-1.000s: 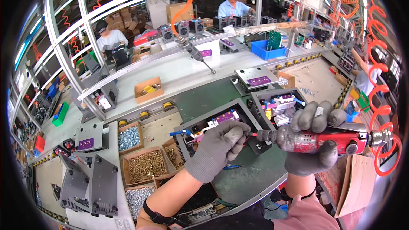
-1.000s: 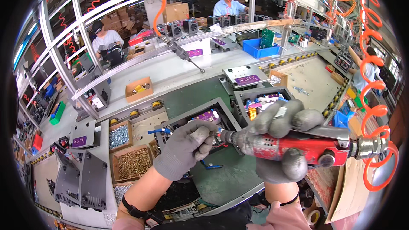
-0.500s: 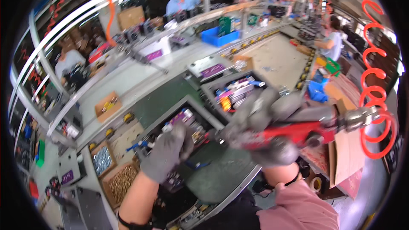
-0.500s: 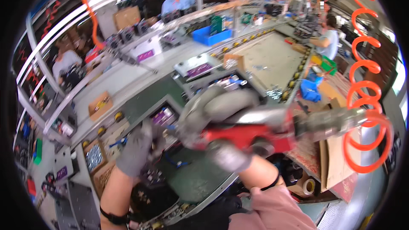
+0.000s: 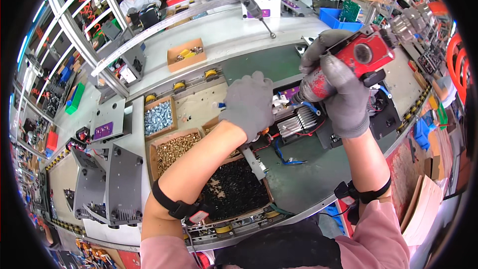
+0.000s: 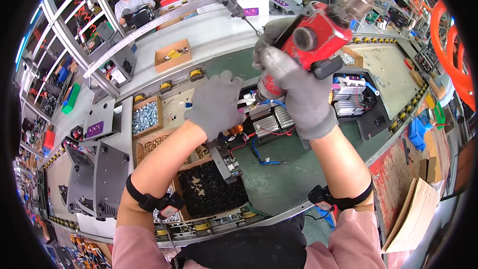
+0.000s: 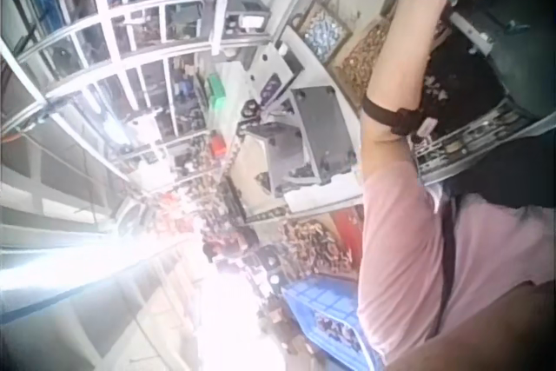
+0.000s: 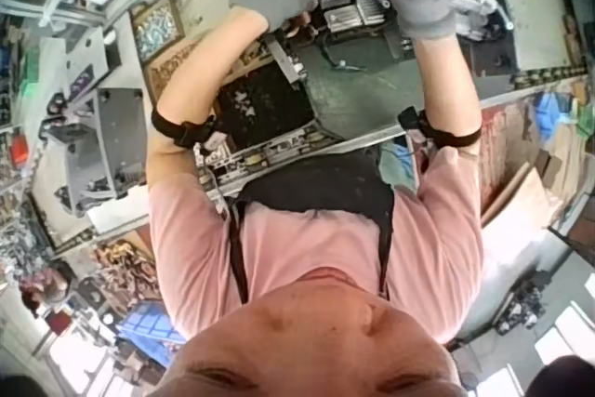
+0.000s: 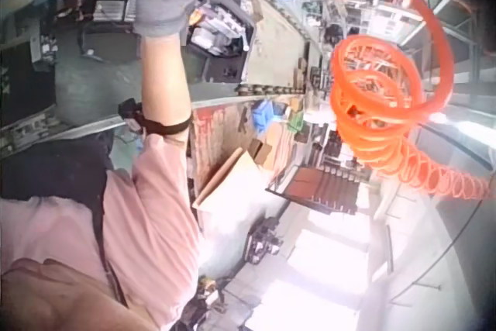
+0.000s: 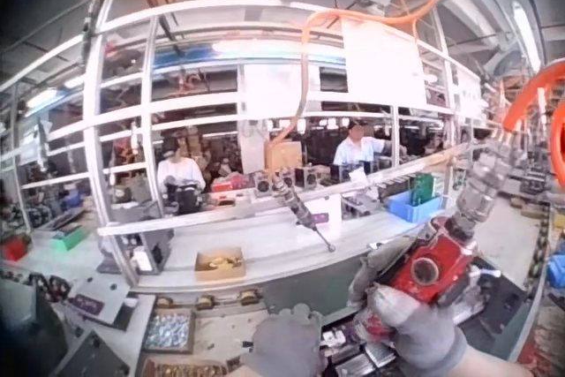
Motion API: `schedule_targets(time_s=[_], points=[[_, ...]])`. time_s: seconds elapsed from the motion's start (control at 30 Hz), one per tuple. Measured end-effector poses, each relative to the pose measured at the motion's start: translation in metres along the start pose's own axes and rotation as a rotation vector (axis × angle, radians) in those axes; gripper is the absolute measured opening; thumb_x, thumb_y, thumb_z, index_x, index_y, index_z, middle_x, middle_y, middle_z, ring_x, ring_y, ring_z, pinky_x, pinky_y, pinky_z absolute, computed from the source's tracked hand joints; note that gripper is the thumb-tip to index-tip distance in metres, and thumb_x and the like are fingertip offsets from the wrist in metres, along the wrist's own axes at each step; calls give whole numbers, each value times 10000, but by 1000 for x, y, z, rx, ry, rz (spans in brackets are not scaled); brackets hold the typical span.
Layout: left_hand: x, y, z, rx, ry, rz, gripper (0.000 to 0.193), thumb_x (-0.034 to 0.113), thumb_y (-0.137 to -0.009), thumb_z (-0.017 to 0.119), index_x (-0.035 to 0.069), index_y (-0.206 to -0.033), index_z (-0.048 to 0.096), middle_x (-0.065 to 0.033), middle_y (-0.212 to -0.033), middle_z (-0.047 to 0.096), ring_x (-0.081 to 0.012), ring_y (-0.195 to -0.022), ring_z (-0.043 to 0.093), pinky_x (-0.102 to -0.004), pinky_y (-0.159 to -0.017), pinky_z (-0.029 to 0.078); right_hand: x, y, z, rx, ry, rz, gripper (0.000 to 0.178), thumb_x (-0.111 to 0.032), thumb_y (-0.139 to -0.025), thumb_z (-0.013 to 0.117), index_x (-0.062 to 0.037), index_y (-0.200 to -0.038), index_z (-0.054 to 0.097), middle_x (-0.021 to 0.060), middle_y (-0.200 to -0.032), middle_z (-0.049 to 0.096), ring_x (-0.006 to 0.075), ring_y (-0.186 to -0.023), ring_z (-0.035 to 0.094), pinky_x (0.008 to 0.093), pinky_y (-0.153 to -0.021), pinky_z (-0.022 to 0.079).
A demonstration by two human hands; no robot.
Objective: Assembling electronic power supply units by screwing components into metal chassis using an electric screwdriver.
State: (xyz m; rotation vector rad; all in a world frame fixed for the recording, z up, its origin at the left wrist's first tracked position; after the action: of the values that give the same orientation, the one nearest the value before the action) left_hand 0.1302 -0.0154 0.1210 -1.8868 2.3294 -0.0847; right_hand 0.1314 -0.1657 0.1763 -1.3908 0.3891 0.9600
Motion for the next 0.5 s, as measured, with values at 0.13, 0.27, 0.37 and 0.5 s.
schedule_targets(time_s=[0.13,0.27,0.37,0.5], points=[[2,-12,6,37,25,-7,445,316,-698,735,77,-1048,597,-103,-1044,552,-245,-997,576,-367,-850,476,19,2,5,-20,142,12,339,-180,-772,630,-18,-1059,554,113,-858,617,189,-766,596,334,-701,498],[0,-13,9,97,21,5,201,163,-820,560,80,-986,636,-107,-1006,576,-252,-962,601,-371,-788,497,28,-3,11,-72,183,18,371,-170,-761,664,-8,-1075,553,102,-873,617,181,-781,598,324,-707,503],[-1,-13,12,124,31,0,199,169,-825,561,83,-987,639,-106,-1001,579,-254,-956,605,-377,-786,498,35,-11,17,-93,98,17,351,-140,-774,661,-6,-1081,557,88,-876,615,168,-765,597,314,-697,504],[1,-16,14,122,23,1,198,171,-827,561,80,-982,644,-104,-1003,584,-253,-955,608,-380,-787,499,39,-22,25,-80,259,84,263,-55,-793,641,-13,-1043,573,57,-864,620,119,-727,593,271,-649,493]])
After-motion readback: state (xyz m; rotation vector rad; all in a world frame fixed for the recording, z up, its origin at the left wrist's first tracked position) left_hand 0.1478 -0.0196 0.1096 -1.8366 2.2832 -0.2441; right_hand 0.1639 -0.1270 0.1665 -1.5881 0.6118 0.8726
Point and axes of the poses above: each hand's wrist, its own y-axis away from the middle knuckle, its own z-axis out of the palm, x = y × z, the point moved 2 cm from there along -y, towards the middle knuckle
